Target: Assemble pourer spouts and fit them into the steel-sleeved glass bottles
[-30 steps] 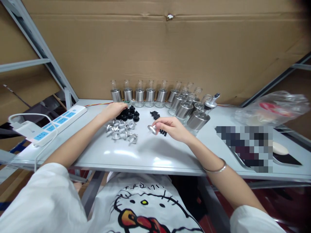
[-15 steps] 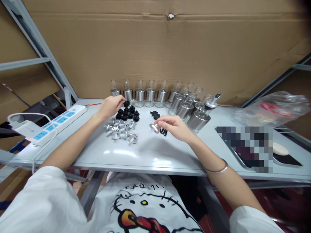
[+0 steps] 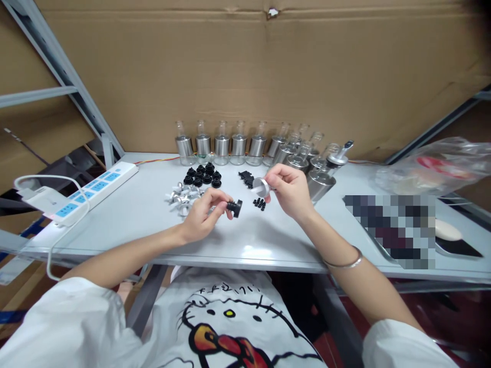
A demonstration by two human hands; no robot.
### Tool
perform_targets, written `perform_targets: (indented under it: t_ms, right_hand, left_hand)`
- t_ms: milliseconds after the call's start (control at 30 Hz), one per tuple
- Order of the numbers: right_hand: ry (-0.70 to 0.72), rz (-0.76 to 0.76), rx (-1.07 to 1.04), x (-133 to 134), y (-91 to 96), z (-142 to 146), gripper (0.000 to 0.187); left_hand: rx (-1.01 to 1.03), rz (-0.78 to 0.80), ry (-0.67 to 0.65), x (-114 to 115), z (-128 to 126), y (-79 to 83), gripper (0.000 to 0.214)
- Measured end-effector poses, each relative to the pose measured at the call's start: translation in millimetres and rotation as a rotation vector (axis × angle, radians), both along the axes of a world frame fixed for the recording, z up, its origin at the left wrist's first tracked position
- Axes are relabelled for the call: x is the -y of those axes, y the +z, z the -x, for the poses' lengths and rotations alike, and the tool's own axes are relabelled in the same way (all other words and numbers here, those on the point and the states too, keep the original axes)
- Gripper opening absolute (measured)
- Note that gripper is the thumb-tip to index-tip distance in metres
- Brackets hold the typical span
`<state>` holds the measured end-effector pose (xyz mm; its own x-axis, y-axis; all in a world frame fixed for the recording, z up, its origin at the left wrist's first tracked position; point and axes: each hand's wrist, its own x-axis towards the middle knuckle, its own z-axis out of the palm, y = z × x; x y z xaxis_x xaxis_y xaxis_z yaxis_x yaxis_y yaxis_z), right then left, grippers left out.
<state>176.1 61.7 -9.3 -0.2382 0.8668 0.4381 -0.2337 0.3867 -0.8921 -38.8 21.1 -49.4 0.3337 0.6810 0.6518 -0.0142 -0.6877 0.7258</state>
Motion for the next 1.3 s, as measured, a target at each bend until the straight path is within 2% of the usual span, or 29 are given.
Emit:
perform_targets:
  t_ms: [133, 267, 533, 833, 1100, 1300]
  right_hand:
    - [0.181, 0.086, 0.053, 0.7, 3.5, -0.3, 0.036]
    - [0.246, 0.101, 0.151, 0.9, 7.9, -3.0, 0.031]
    - [0.307, 0.083, 0.236, 0.8, 8.7, -8.4, 0.031]
    - [0.252, 0.047, 0.223, -0.2, 7.4, -5.4, 0.032]
    - [0.274, 0.045, 0.297, 4.8, 7.5, -1.8, 0.031]
    - [0.269, 0.039, 0.276, 6.2, 5.5, -0.6, 0.033]
  left_hand:
    - [0.072, 0.113, 0.019, -5.5, -2.4, -7.2, 0.017]
    - [0.13, 0.173, -0.01, -7.6, -8.7, -13.2, 0.018]
    - [0.078, 0.011, 0.035, -15.4, -13.4, -7.9, 0.015]
    - [0.037, -0.036, 0.085, -22.2, -17.2, 3.6, 0.019]
    - [0.026, 0.038, 0.056, -8.5, -14.1, 0.0, 0.022]
    - [0.019, 0.03, 0.122, -8.5, -11.3, 2.8, 0.026]
